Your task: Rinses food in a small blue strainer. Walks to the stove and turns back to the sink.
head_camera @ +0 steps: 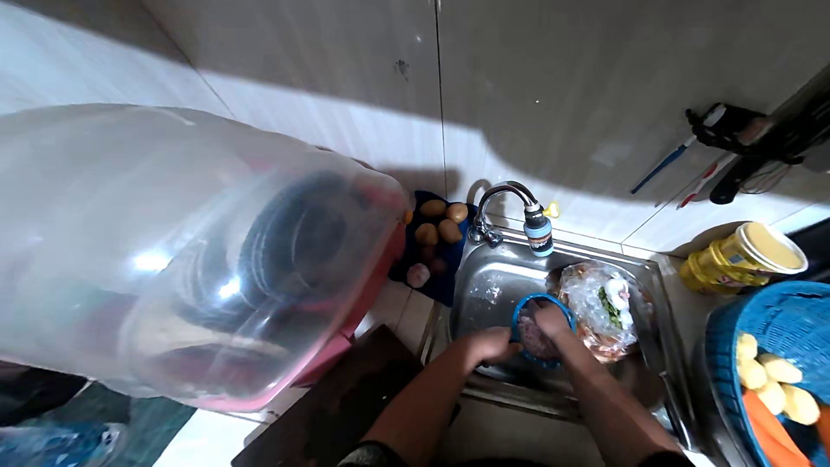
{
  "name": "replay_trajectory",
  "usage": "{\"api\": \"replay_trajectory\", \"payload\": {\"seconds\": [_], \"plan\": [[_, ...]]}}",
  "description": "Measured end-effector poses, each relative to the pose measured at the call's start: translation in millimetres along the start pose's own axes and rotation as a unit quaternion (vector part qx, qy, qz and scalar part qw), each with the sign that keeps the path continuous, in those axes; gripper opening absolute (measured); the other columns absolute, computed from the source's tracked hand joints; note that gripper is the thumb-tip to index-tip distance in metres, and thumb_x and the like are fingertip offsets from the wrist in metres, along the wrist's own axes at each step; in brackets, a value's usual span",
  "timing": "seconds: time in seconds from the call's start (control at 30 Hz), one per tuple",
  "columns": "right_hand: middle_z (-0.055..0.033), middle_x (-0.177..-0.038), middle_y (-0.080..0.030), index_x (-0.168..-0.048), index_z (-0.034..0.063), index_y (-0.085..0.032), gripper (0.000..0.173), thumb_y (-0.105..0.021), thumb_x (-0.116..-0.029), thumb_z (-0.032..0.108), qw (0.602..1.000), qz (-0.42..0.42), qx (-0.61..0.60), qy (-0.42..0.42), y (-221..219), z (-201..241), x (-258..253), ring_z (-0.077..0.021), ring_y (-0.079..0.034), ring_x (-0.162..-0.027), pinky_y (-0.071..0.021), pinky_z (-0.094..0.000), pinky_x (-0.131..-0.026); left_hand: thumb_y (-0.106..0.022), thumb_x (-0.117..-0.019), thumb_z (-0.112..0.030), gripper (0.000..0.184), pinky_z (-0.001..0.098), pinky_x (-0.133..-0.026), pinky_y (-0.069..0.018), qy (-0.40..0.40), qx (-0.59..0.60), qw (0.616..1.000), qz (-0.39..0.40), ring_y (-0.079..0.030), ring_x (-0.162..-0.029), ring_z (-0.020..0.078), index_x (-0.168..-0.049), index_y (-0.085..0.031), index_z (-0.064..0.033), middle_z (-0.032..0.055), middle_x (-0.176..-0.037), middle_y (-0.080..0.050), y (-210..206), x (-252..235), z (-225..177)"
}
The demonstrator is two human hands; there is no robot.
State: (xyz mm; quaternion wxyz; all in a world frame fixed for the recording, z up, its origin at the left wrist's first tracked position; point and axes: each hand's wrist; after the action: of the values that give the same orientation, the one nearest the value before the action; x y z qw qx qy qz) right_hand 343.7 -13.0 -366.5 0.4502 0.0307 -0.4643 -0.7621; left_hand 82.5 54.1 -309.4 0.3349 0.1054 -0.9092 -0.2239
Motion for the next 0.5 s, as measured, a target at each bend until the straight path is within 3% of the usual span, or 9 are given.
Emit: {"api": "replay_trajectory", "payload": {"seconds": [0.1,0.17,0.2,0.27,0.33,0.37,0.43,0.5], "plan": [[0.0022,-0.110,-0.073,-0.113,0.0311,-0.070,0.032,-0.063,-0.0921,0.055,0.993,0.037,-0.049,0.105,-9.4,17.4,28.4,-0.0166,-0.071,-0.099,-0.0614,-0.0490,-0.086,-0.051,-0.0930,-0.072,0.060,0.0537,-0.061,-0.0597,0.012,0.002,1.000,-0.009,-0.070,-0.072,0.0249,-0.122,-0.064,-0.0216,0.0068,-0.092,-0.072,-0.8,-6.0,3.9],[0.0101,-0.114,-0.070,-0.101,0.0338,-0.072,0.015,-0.066,-0.0918,0.044,0.970,0.050,0.019,0.236,-11.5,11.6,33.9,-0.0076,-0.066,-0.107,-0.0587,-0.0383,-0.093,-0.050,-0.0923,-0.074,0.063,0.0551,-0.062,-0.0601,0.012,0.000,1.000,-0.026,-0.071,-0.075,0.0253,-0.122,-0.064,-0.0205,0.0068,-0.095,-0.072,-2.8,-11.2,10.9],[0.0128,-0.117,-0.070,-0.097,0.0358,-0.073,0.010,-0.067,-0.0900,0.040,0.950,0.053,0.071,0.300,-7.3,8.3,38.3,-0.0063,-0.063,-0.114,-0.0549,-0.0380,-0.100,-0.050,-0.0921,-0.075,0.064,0.0561,-0.064,-0.0608,0.009,-0.001,0.999,-0.033,-0.072,-0.077,0.0257,-0.123,-0.063,-0.0201,0.0068,-0.097,-0.072,-2.4,-11.6,12.9],[0.0131,-0.125,-0.068,-0.097,0.0375,-0.075,0.011,-0.073,-0.0856,0.038,0.904,0.092,0.169,0.382,11.6,5.4,46.8,-0.0115,-0.058,-0.125,-0.0466,-0.0476,-0.112,-0.049,-0.0914,-0.077,0.067,0.0589,-0.071,-0.0606,0.016,-0.002,0.999,-0.035,-0.072,-0.085,0.0273,-0.124,-0.063,-0.0198,0.0073,-0.103,-0.073,2.7,-6.2,11.1],[0.0099,-0.134,-0.065,-0.104,0.0385,-0.075,0.021,-0.073,-0.0852,0.048,0.877,0.144,0.248,0.385,46.3,16.7,56.8,-0.0190,-0.055,-0.132,-0.0364,-0.0645,-0.115,-0.049,-0.0902,-0.079,0.069,0.0587,-0.068,-0.0600,0.029,0.000,0.999,-0.036,-0.072,-0.083,0.0279,-0.125,-0.062,-0.0207,0.0076,-0.102,-0.072,3.7,-4.5,11.4],[0.0075,-0.133,-0.066,-0.106,0.0375,-0.075,0.028,-0.075,-0.0818,0.051,0.878,0.146,0.267,0.371,65.1,22.0,58.5,-0.0217,-0.056,-0.131,-0.0367,-0.0676,-0.113,-0.049,-0.0899,-0.079,0.068,0.0580,-0.067,-0.0598,0.032,0.003,0.999,-0.039,-0.072,-0.082,0.0275,-0.125,-0.062,-0.0216,0.0074,-0.101,-0.072,2.8,-5.2,11.9],[0.0010,-0.130,-0.066,-0.110,0.0332,-0.074,0.039,-0.082,-0.0726,0.041,0.907,0.127,0.252,0.311,102.7,32.2,60.9,-0.0230,-0.061,-0.122,-0.0497,-0.0582,-0.105,-0.048,-0.0899,-0.079,0.069,0.0575,-0.067,-0.0603,0.035,0.010,0.998,-0.044,-0.072,-0.083,0.0267,-0.127,-0.061,-0.0231,0.0067,-0.103,-0.072,1.7,-7.0,11.6],[0.0030,-0.123,-0.068,-0.112,0.0354,-0.072,0.036,-0.078,-0.0774,0.029,0.932,0.119,0.219,0.262,121.4,37.3,62.9,-0.0190,-0.065,-0.113,-0.0566,-0.0513,-0.096,-0.047,-0.0898,-0.080,0.070,0.0576,-0.069,-0.0604,0.034,0.012,0.998,-0.056,-0.072,-0.085,0.0264,-0.127,-0.061,-0.0226,0.0066,-0.103,-0.072,1.4,-9.8,14.2]]}}
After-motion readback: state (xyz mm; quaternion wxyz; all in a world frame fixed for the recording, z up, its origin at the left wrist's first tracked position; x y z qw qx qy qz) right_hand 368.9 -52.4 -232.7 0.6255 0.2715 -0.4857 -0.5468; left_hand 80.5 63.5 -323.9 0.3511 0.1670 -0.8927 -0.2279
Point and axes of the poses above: each hand's wrist, its own x-axis away from the middle knuckle, its own y-axis out of the back of the hand, z = x × y
